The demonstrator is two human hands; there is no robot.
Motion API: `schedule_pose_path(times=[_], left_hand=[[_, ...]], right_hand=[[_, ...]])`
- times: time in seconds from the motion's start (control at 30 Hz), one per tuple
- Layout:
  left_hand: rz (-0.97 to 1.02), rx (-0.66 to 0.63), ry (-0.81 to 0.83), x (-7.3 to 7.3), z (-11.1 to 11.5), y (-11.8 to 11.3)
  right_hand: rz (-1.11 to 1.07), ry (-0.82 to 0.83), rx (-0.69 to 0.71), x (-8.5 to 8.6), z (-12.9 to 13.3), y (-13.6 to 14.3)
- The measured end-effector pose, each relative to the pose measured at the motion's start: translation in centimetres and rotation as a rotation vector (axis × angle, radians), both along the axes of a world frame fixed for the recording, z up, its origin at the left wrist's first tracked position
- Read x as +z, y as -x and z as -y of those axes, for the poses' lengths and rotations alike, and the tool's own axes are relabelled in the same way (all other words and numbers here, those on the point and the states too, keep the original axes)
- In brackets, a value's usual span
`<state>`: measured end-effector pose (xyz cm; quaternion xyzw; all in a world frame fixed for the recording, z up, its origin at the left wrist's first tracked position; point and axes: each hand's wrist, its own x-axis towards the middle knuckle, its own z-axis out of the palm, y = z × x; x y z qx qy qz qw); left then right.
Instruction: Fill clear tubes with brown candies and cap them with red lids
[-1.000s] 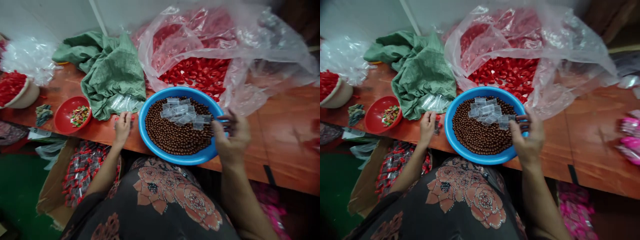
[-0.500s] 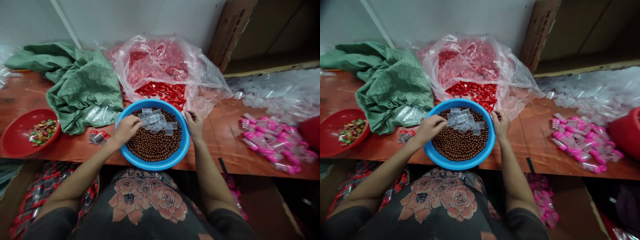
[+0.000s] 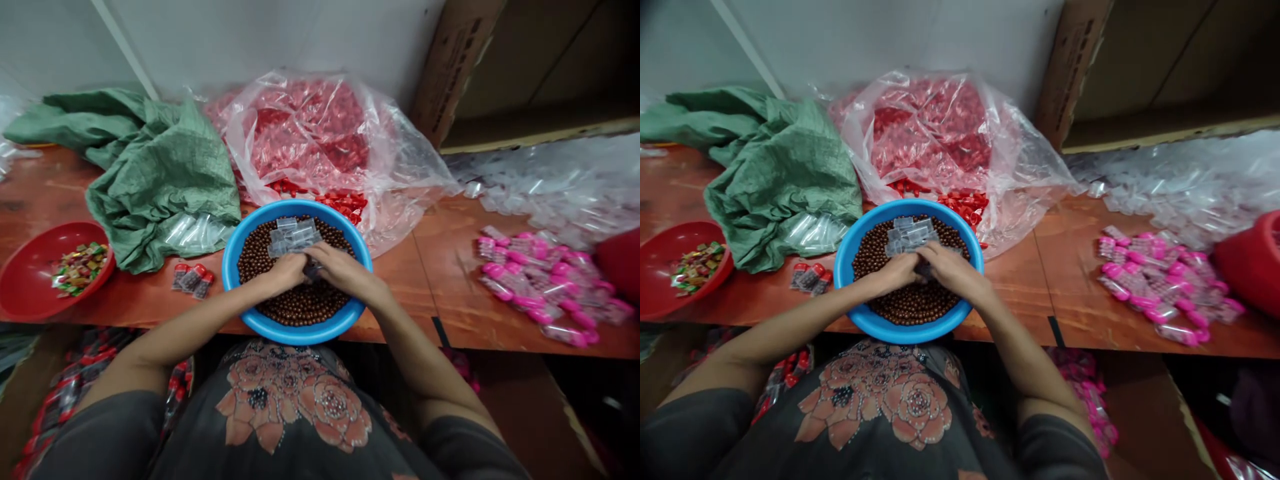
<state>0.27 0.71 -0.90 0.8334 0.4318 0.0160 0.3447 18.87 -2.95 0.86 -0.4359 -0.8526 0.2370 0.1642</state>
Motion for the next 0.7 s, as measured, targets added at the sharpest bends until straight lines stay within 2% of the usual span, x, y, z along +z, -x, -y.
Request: schedule_pose_path(times=[0.1, 0.27, 0.4, 0.5, 0.57, 0.63, 0.67, 0.7], left_hand=[[0.059, -0.002, 0.052, 0.6, 0.2, 0.7], [0.374, 0.115, 0.120, 2.9, 0.5, 2.6], [0.341, 0.200, 0.023, 5.2, 0.9, 5.2], [0.240, 0.227, -0.028, 6.0, 0.7, 7.5], [0.159, 0.176, -0.008, 5.9, 0.5, 8.6], [0.085, 0.090, 0.021, 5.2, 0.4, 8.9], [0.056, 0.054, 0.044, 4.7, 0.5, 8.8], [0.033, 0.027, 0.075, 4.1, 0.5, 8.4]], right_hand=[[-0.080, -0.009, 0.048, 0.0, 0.4, 0.0], [-0.007, 0.022, -0.015, 0.4, 0.4, 0.2], [-0.051, 0.038, -0.057, 0.7, -0.3, 0.4], [-0.203, -0.034, -0.260, 0.8, -1.8, -0.6], [-0.341, -0.136, -0.457, 0.5, -3.3, -2.3], [-0.377, -0.269, -0.730, -0.6, -4.9, -4.8], [-0.334, -0.298, -0.852, -1.6, -5.5, -6.2], [-0.238, -0.268, -0.912, -2.7, -6.0, -7.5]])
